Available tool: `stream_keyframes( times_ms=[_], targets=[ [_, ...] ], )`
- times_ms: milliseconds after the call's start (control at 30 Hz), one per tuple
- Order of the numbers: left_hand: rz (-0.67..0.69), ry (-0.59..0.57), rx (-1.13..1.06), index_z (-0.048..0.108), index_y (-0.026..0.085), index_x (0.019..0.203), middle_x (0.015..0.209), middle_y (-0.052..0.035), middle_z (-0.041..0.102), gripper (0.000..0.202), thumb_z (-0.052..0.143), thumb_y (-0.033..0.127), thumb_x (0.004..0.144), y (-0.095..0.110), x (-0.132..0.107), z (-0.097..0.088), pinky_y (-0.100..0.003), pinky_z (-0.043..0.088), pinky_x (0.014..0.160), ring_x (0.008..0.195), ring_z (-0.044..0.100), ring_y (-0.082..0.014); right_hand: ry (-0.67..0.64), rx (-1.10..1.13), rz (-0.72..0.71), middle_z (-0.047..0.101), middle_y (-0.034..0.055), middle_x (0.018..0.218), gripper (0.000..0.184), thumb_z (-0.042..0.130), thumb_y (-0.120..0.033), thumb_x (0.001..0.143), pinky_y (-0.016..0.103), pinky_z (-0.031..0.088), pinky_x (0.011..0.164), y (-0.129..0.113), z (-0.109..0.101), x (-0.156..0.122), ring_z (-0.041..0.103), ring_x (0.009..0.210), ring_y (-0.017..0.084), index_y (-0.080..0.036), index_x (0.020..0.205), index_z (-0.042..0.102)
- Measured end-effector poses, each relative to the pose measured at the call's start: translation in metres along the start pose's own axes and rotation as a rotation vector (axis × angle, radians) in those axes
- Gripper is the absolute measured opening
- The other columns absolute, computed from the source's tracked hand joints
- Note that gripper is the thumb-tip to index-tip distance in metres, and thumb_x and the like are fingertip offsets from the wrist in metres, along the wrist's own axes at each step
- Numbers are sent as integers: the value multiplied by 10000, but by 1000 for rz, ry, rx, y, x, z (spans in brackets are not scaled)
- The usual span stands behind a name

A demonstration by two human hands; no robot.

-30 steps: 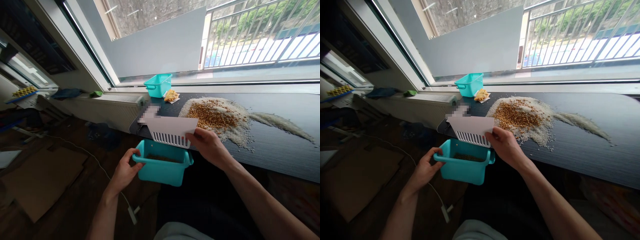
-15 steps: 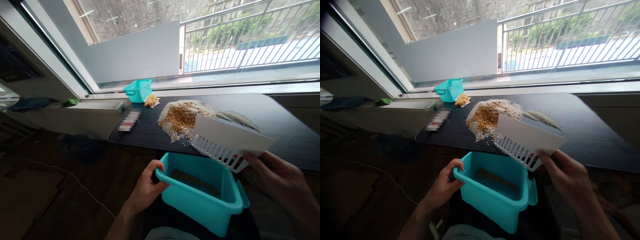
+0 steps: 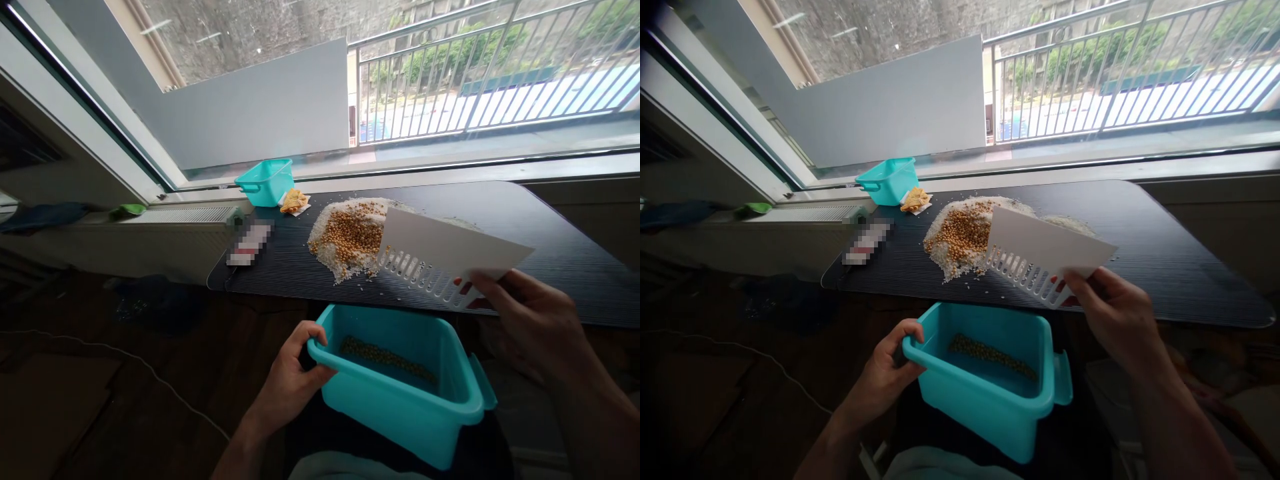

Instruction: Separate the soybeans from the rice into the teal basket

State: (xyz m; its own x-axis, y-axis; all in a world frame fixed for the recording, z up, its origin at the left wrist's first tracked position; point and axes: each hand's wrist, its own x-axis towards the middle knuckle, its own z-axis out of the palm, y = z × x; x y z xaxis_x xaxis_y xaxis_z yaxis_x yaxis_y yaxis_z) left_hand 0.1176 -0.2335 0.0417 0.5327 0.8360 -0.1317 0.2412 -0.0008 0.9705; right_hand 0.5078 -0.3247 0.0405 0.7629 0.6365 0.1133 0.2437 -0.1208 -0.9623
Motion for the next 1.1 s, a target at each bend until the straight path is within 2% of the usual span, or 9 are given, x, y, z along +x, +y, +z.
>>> stream_keyframes(
  times_ms=[67, 133, 233, 367, 467, 567, 700, 867, 1100],
  targets=[
    [-2, 5, 0, 702, 276, 986, 976, 23, 626, 390, 988, 537, 943, 1, 0, 0, -322, 559, 851, 892, 573, -233, -74, 24, 8, 977, 72, 945, 651, 1063, -897, 778, 565, 863, 833, -2, 3, 0, 957, 872, 398, -325, 1088, 1022],
    [0, 9, -1, 704, 275, 984, 979, 22, 629, 377, 985, 521, 936, 1, 0, 0, -319, 554, 848, 892, 566, -231, -101, 34, -8, 983, 63, 967, 655, 1034, -941, 789, 583, 861, 871, -2, 6, 0, 953, 877, 393, -352, 1075, 1019],
    [4, 9, -5, 703, 275, 984, 972, 24, 629, 371, 986, 509, 932, 1, -1, -1, -317, 554, 844, 888, 567, -230, -144, 52, -18, 983, 60, 973, 679, 1009, -993, 796, 581, 853, 846, 1, 9, 0, 937, 849, 382, -369, 1062, 1016],
    [-7, 13, -11, 699, 276, 989, 967, 31, 619, 393, 1005, 513, 923, 2, 0, -1, -317, 566, 844, 886, 584, -229, -192, 77, -27, 988, 55, 1003, 605, 1023, -940, 860, 572, 857, 832, 5, 8, 1, 939, 874, 386, -389, 1108, 1020],
    [-10, 9, -15, 690, 279, 995, 968, 32, 619, 396, 994, 523, 922, 2, 0, -1, -315, 571, 826, 880, 596, -229, -180, 83, -38, 977, 53, 987, 624, 1025, -945, 854, 558, 855, 819, 1, 11, 1, 929, 862, 375, -384, 1127, 1024],
    [-9, 18, 5, 688, 283, 998, 963, 29, 630, 395, 981, 535, 921, 0, -1, -6, -319, 576, 824, 882, 609, -234, -201, 86, -71, 951, 72, 947, 703, 1011, -998, 816, 547, 843, 792, -10, 20, 3, 898, 829, 351, -334, 1047, 1012],
    [-6, 103, 66, 707, 280, 995, 984, 15, 675, 376, 976, 528, 910, -4, -5, -17, -350, 606, 900, 937, 662, -258, -338, 98, -92, 916, 71, 888, 728, 1015, -1008, 815, 536, 842, 777, -21, 38, 7, 867, 789, 321, -303, 996, 993],
    [4, 168, 88, 713, 280, 996, 990, 10, 715, 394, 996, 535, 899, -7, -9, -28, -364, 611, 917, 955, 702, -274, -420, 83, -142, 904, 60, 849, 802, 992, -1074, 783, 439, 801, 703, -23, 53, 12, 842, 741, 279, -289, 944, 981],
    [11, 168, 89, 711, 280, 1002, 983, 17, 711, 391, 983, 540, 897, -8, -8, -30, -351, 596, 896, 943, 701, -268, -504, 108, -111, 949, 76, 943, 846, 1005, -1091, 757, 472, 838, 807, -32, 53, 4, 885, 815, 303, -279, 992, 994]
  ],
)
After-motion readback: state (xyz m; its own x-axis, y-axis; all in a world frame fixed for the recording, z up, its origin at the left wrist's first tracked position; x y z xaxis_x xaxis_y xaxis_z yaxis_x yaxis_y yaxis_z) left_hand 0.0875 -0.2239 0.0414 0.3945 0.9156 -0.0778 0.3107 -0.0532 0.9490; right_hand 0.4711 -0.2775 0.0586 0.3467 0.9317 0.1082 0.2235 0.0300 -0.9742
